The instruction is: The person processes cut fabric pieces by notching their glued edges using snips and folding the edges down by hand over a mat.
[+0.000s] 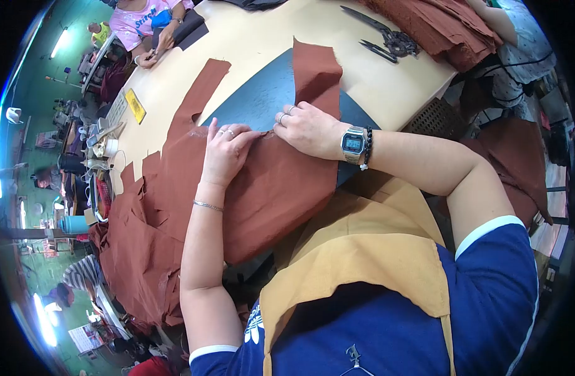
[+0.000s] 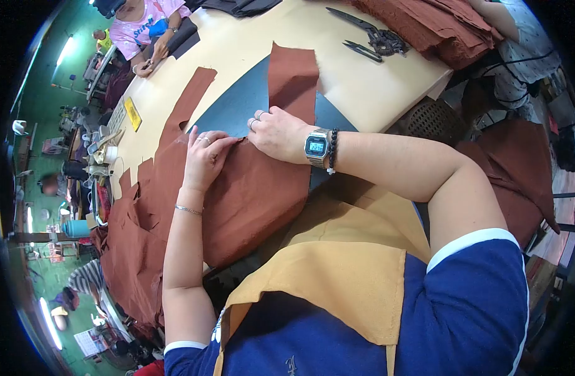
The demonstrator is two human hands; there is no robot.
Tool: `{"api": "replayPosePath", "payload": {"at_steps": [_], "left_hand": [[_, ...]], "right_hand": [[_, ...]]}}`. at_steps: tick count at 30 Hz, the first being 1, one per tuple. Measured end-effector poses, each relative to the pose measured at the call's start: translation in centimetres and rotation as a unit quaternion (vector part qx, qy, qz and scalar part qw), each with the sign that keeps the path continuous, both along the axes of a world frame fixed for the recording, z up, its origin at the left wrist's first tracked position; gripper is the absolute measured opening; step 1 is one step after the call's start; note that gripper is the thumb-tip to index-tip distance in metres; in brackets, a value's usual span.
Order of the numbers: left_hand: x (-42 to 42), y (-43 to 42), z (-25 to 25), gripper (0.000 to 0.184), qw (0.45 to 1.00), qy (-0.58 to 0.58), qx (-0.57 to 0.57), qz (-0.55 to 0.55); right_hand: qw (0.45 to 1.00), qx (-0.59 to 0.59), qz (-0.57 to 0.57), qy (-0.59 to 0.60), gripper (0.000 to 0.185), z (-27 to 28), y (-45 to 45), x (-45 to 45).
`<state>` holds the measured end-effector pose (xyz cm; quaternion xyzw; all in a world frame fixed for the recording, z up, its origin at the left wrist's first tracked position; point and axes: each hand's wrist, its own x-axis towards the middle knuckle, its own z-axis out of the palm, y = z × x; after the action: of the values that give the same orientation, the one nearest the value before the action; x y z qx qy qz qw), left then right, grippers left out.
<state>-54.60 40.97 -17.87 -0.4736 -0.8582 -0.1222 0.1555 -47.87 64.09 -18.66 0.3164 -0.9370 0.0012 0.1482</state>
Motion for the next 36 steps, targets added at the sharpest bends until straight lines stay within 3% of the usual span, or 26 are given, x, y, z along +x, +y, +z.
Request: {"api": "replayPosePath", "payload": {"at_steps": [11, 17, 26, 32, 36], "left_hand": [[-2.3, -2.5, -0.9, 0.012, 0.999, 0.005, 0.027, 0.019], [-2.3, -2.5, -1.2, 0.012, 0.999, 0.010, 0.038, 0.016], [-2.6, -2.7, -1.9, 0.012, 0.998, 0.033, 0.046, 0.021], [-2.1, -2.6, -1.3, 0.016, 0.999, 0.033, 0.004, 0.025], [-2.0, -5.5, -0.3, 0.032, 0.990, -0.041, 0.104, 0.090]], "right_hand": [[0.997, -0.059, -0.014, -0.054, 0.030, 0.3, -1.0, 0.1], [0.998, -0.046, -0.022, -0.032, 0.037, 0.3, -1.5, 0.0], [0.989, -0.010, -0.073, -0.132, 0.049, 1.4, -3.9, -1.5], [0.987, 0.048, -0.045, -0.149, 0.029, 4.2, -0.8, 0.7], [0.977, -0.145, -0.087, -0.132, 0.016, 3.3, 3.1, 3.4]]}}
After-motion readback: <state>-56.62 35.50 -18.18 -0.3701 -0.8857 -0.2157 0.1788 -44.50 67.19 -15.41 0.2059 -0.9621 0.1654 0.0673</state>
